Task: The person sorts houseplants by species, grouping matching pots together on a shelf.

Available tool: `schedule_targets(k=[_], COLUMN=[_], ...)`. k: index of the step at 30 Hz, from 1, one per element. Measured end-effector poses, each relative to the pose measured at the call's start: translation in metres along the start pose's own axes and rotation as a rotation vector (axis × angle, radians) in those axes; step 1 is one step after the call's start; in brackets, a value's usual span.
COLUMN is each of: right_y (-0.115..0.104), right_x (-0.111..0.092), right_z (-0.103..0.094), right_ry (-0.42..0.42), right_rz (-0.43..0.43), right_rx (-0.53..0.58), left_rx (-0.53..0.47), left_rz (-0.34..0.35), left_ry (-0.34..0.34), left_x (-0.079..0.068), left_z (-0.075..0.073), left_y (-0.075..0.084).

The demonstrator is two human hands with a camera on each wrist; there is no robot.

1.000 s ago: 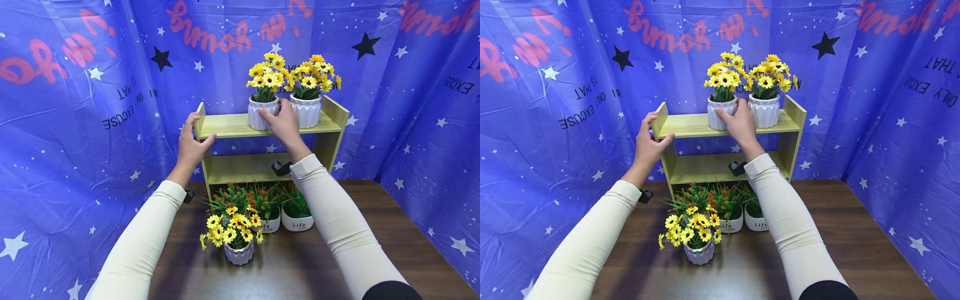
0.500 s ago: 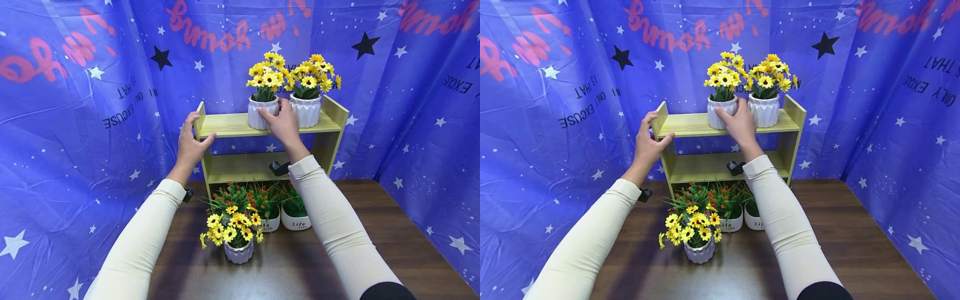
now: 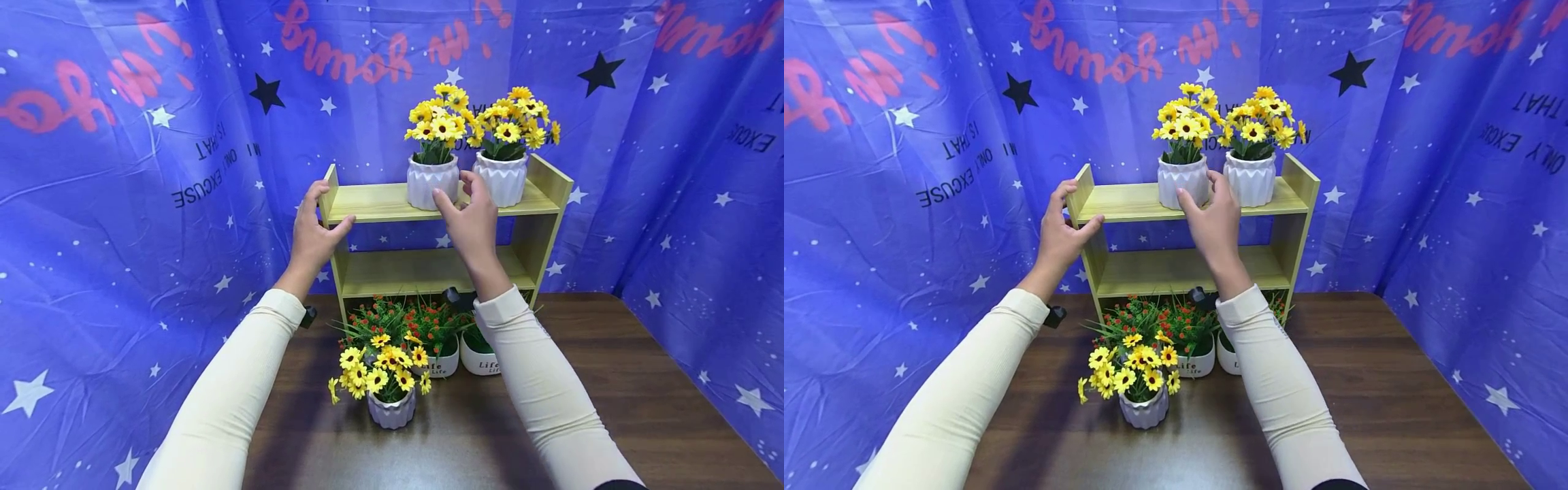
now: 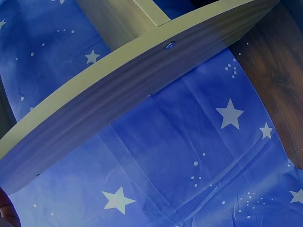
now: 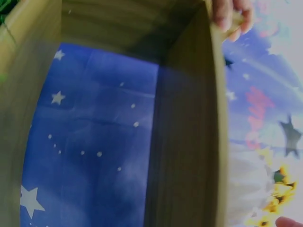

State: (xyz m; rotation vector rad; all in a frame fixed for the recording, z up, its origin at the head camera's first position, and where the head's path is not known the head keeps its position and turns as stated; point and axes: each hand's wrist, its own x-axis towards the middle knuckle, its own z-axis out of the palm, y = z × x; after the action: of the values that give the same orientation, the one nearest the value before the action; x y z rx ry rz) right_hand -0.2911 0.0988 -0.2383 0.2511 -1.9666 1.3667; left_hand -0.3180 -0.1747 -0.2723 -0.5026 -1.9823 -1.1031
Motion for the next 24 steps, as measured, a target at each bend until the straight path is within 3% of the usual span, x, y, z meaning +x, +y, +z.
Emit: schedule_targets(k=[5, 10, 17, 24], right_y=[0.003, 0.020, 0.044, 0.059], right_x=[-0.035, -0.079, -0.141, -0.177], right_z=[-0.014, -0.027, -0.037, -0.038], right_ry=[0.052, 0.066, 0.013, -0.047], right_rz=[-0.077, -0.111, 0.018, 0.063], right_rx=[0.054, 0.104, 0.148, 0.167], left_rx=[-0.005, -0.005, -0.005, -0.012], left_rz=[0.005, -0.005, -0.013, 0.008], left_ry=[0.005, -0.004, -0.012, 0.013], left_x=[0.000, 0.000, -0.001, 0.001], left_z=[0.002, 0.003, 0.005, 0.002], left_y=[0.000, -0.001, -0.001, -0.001])
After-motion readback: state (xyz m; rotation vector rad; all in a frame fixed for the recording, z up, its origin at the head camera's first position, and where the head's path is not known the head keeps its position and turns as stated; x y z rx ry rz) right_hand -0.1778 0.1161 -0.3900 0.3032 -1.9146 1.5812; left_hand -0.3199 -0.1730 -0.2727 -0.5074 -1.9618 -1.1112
